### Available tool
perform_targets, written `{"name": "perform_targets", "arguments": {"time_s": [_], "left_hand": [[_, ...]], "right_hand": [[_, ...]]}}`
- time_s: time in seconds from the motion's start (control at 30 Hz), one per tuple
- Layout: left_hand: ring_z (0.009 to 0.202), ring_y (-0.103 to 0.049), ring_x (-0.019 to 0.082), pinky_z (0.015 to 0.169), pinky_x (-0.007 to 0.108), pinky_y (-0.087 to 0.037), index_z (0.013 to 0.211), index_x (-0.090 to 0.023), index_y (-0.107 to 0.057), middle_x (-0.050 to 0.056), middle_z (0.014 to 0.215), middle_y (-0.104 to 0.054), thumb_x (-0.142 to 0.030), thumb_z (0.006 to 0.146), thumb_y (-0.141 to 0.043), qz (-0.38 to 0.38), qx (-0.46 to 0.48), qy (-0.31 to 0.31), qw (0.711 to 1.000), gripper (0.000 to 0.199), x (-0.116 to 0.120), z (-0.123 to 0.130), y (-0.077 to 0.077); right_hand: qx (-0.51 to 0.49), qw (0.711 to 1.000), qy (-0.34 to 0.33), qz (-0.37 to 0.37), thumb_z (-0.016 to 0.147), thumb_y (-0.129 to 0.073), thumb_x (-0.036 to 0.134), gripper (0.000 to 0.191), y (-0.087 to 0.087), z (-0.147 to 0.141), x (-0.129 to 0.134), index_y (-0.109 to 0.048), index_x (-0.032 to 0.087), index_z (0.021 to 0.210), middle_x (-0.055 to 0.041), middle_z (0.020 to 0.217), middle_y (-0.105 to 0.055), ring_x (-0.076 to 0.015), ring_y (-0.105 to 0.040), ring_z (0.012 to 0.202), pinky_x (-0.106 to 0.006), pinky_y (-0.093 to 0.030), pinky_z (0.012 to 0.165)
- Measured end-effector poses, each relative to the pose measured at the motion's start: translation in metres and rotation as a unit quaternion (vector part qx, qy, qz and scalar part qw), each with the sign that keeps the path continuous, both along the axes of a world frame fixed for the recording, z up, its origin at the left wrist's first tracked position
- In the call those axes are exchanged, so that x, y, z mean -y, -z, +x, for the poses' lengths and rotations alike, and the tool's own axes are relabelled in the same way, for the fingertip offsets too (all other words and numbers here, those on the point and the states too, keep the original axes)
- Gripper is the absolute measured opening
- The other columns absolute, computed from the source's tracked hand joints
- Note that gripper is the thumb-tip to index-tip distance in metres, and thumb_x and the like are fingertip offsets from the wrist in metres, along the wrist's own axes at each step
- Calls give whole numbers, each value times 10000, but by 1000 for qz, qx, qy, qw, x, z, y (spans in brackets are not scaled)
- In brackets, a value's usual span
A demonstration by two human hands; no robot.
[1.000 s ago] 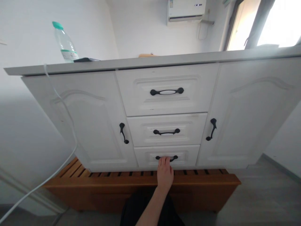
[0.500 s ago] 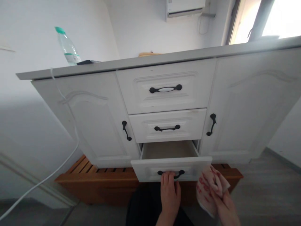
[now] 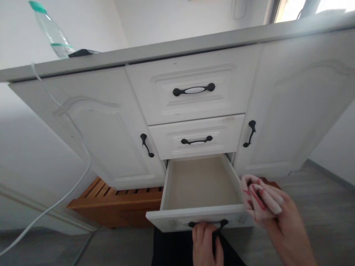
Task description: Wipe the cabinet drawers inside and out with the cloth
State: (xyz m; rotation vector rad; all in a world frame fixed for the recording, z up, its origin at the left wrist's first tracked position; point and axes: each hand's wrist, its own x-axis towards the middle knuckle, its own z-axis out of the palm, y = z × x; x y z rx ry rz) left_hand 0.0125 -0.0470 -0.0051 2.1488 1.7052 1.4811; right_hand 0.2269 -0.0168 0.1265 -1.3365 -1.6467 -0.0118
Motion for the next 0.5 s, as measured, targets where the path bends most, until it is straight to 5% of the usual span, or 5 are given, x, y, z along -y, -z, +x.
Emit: {"name": "perform_targets", "arguments": {"time_s": [0.17, 0.33, 0.5], "left_hand": [[1003, -647, 212, 887, 349, -571, 1106, -244, -641, 72, 1029, -671, -89, 819, -481, 21, -15, 13, 1000, 363, 13, -3, 4], [981, -649, 202, 862, 321, -585, 1104, -253, -645, 59, 1004, -664, -77, 732, -491, 18, -4, 13, 1000, 440, 11, -1, 10], [871, -661, 186, 794, 292, -588, 1019, -268, -671, 32, 923, -681, -64, 687, -541, 91, -29, -19, 995, 411, 1, 0, 27]], "right_hand": [[186, 977, -81, -70, 849, -475, 105, 656, -2, -22, 5, -502, 368, 1450, -46, 1257, -697, -252, -675, 1052, -399, -544, 830], [220, 968, -92, -83, 758, -465, 59, 653, -6, -23, 6, -581, 302, 1353, -80, 1170, -717, -247, -693, 973, -365, -540, 776], [234, 909, -241, -247, 783, -479, 88, 454, -49, -20, -36, -671, 268, 1153, -71, 1115, -710, -217, -678, 995, -313, -521, 815]]}}
